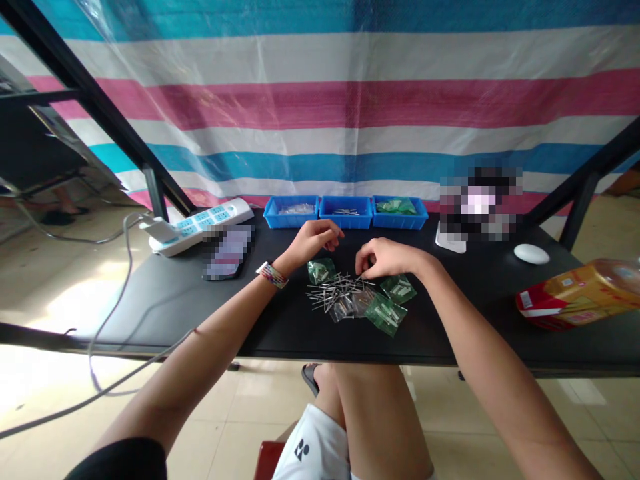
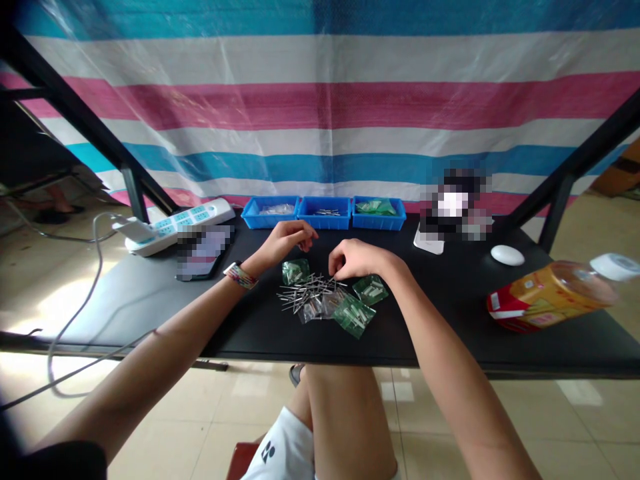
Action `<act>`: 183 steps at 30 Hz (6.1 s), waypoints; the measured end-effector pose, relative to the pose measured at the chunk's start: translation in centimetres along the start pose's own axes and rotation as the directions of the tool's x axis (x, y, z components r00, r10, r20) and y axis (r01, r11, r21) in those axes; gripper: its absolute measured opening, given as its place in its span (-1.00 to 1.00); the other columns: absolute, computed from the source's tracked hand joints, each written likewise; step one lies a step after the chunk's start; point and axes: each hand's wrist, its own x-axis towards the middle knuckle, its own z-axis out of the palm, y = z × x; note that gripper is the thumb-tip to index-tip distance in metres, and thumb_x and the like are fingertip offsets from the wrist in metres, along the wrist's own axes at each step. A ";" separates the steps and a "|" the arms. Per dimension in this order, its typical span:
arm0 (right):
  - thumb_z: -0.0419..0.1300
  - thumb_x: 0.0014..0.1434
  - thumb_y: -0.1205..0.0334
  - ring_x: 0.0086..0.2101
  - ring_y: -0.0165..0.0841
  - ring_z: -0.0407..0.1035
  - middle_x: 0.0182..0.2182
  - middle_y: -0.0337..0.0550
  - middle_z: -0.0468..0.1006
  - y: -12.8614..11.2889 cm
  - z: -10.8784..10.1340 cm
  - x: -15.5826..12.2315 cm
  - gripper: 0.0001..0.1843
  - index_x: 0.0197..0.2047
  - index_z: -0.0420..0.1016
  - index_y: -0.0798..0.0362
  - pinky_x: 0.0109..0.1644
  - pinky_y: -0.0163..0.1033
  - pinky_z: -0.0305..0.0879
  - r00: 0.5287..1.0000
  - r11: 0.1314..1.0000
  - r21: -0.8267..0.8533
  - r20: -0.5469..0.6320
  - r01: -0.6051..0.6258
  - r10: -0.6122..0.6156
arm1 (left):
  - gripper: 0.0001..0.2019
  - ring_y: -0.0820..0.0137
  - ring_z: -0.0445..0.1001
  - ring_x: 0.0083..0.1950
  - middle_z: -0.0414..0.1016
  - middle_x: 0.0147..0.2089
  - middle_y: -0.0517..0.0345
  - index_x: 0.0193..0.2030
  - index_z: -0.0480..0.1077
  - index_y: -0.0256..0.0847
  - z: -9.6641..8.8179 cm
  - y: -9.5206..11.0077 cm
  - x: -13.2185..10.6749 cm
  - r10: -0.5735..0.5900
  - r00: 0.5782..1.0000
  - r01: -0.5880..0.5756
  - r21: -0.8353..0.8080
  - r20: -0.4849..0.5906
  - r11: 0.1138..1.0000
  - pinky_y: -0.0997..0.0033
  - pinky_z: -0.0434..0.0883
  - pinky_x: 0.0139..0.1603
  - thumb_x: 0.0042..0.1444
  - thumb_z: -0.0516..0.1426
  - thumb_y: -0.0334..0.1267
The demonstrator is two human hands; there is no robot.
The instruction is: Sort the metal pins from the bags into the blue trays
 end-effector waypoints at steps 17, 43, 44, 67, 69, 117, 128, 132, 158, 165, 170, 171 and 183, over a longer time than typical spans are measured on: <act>0.31 -0.02 0.29 -0.46 -0.39 0.37 -0.47 -0.23 0.57 0.3 -1.1 -0.2 -0.93 -0.39 0.59 0.06 -0.38 -0.29 0.25 0.984 0.967 0.256 -0.171 -0.012 0.058 | -0.68 0.42 0.55 -0.43 0.60 -0.40 0.05 -0.26 0.61 -0.28 0.1 -0.2 0.1 -0.050 0.997 0.047 0.039 0.064 0.998 0.50 0.42 -0.41 0.23 0.22 -0.03; 0.50 -0.05 0.06 -0.47 -0.45 0.44 -0.38 -0.28 0.53 -0.1 2.4 2.8 -0.64 -0.29 0.50 0.02 -0.46 -0.35 0.50 0.798 0.682 0.674 -0.561 0.284 0.222 | -0.56 0.45 0.50 -0.45 0.49 -0.44 0.18 -0.30 0.42 -0.22 0.5 0.3 0.0 -0.014 0.999 0.012 -0.058 -0.032 0.998 0.49 0.42 -0.44 0.17 0.35 0.15; 0.51 -0.06 0.05 -0.47 -0.45 0.44 -0.38 -0.29 0.52 -0.1 2.4 2.8 -0.63 -0.29 0.50 0.02 -0.45 -0.34 0.50 0.789 0.685 0.666 -0.574 0.295 0.219 | -0.55 0.44 0.51 -0.46 0.50 -0.46 0.16 -0.31 0.41 -0.22 0.4 0.3 0.0 -0.035 0.999 0.034 -0.062 -0.022 0.998 0.48 0.42 -0.45 0.21 0.30 0.18; 0.39 0.12 0.12 -0.52 -0.43 0.52 -0.15 -0.08 0.71 2.1 0.1 4.5 -0.62 0.00 0.66 0.07 -0.50 -0.32 0.52 0.617 0.764 0.567 -0.730 0.307 0.293 | -0.73 0.49 0.51 -0.48 0.49 -0.40 0.29 -0.03 0.37 -0.21 0.3 -0.4 0.2 0.034 0.993 -0.052 -0.165 -0.112 0.985 0.53 0.41 -0.47 0.21 0.24 -0.14; 0.33 0.16 0.13 -0.58 -0.45 0.47 -0.28 -0.10 0.69 2.6 -0.3 3.8 -0.67 -0.05 0.69 0.11 -0.56 -0.35 0.41 0.602 0.845 0.480 -0.755 0.238 0.259 | -0.74 0.49 0.50 -0.49 0.48 -0.41 0.28 -0.04 0.38 -0.21 0.2 -0.6 0.3 0.025 0.993 -0.044 -0.168 -0.116 0.985 0.53 0.40 -0.48 0.20 0.24 -0.16; 0.46 -0.03 -0.09 -0.49 -0.46 0.40 -0.36 -0.25 0.55 0.3 1.8 2.5 -0.57 -0.25 0.49 0.02 -0.48 -0.36 0.40 0.813 0.675 0.690 -0.534 0.262 0.230 | -0.71 0.46 0.47 -0.46 0.48 -0.44 0.17 -0.26 0.54 -0.24 0.4 -0.4 0.2 0.014 0.998 -0.020 -0.100 -0.068 0.995 0.51 0.33 -0.46 0.17 0.34 -0.02; 0.49 -0.10 0.03 -0.36 -0.39 0.47 -0.34 -0.24 0.50 0.5 2.2 2.7 -0.63 -0.31 0.50 0.03 -0.41 -0.34 0.53 0.768 0.709 0.643 -0.598 0.289 0.228 | -0.62 0.46 0.44 -0.47 0.49 -0.47 0.14 -0.31 0.53 -0.26 0.4 -0.1 0.1 -0.014 0.999 0.013 -0.040 -0.034 0.999 0.50 0.34 -0.45 0.22 0.29 0.08; 0.45 -0.06 0.03 -0.40 -0.41 0.46 -0.35 -0.27 0.48 0.5 2.1 2.6 -0.64 -0.27 0.48 0.01 -0.43 -0.34 0.52 0.771 0.689 0.668 -0.584 0.280 0.253 | -0.63 0.48 0.45 -0.46 0.47 -0.45 0.19 -0.29 0.50 -0.25 0.4 -0.3 0.2 0.016 0.998 -0.018 -0.032 -0.063 0.999 0.51 0.36 -0.45 0.14 0.36 0.07; 0.28 0.06 0.18 -0.55 -0.46 0.30 -0.38 -0.16 0.64 0.6 1.5 2.2 -0.79 -0.27 0.68 0.08 -0.49 -0.32 0.18 0.832 0.852 0.495 -0.536 0.170 0.145 | -0.76 0.49 0.46 -0.49 0.47 -0.39 0.22 -0.15 0.45 -0.23 0.3 -0.5 0.5 0.005 0.981 -0.038 -0.164 -0.194 0.986 0.54 0.33 -0.51 0.13 0.26 -0.13; 0.33 -0.03 0.47 -0.40 -0.40 0.41 -0.37 -0.20 0.68 -0.8 2.4 1.8 -0.80 -0.33 0.74 0.08 -0.28 -0.30 0.27 0.975 0.987 0.070 -0.181 0.143 -0.129 | -0.77 0.49 0.45 -0.48 0.47 -0.39 0.21 -0.17 0.47 -0.23 0.3 -0.3 0.3 0.001 0.981 -0.030 -0.143 -0.195 0.989 0.54 0.32 -0.51 0.13 0.26 -0.13; 0.33 -0.02 0.53 -0.42 -0.43 0.40 -0.38 -0.23 0.66 -0.6 2.4 1.8 -0.79 -0.35 0.73 0.08 -0.29 -0.33 0.26 0.989 0.996 0.021 -0.117 0.092 -0.089 | -0.77 0.50 0.44 -0.49 0.47 -0.39 0.21 -0.18 0.47 -0.23 0.4 -0.2 0.3 0.000 0.983 -0.026 -0.141 -0.183 0.990 0.54 0.33 -0.50 0.13 0.26 -0.12; 0.32 -0.02 0.53 -0.43 -0.43 0.40 -0.40 -0.23 0.65 -0.5 2.3 1.8 -0.79 -0.35 0.72 0.08 -0.29 -0.33 0.25 0.990 0.996 0.027 -0.113 0.085 -0.082 | -0.76 0.50 0.45 -0.48 0.47 -0.39 0.21 -0.18 0.47 -0.23 0.4 -0.2 0.3 -0.002 0.983 -0.024 -0.140 -0.181 0.990 0.54 0.33 -0.50 0.12 0.26 -0.12; 0.28 -0.04 0.28 -0.54 -0.42 0.38 -0.55 -0.33 0.48 0.9 0.9 1.8 -0.89 -0.36 0.50 0.05 -0.52 -0.36 0.27 0.936 0.859 0.482 -0.351 0.173 0.009 | -0.71 0.47 0.43 -0.44 0.49 -0.41 0.17 -0.29 0.49 -0.27 1.2 0.6 -0.4 0.037 0.998 -0.039 0.032 0.042 0.999 0.50 0.33 -0.43 0.16 0.31 -0.05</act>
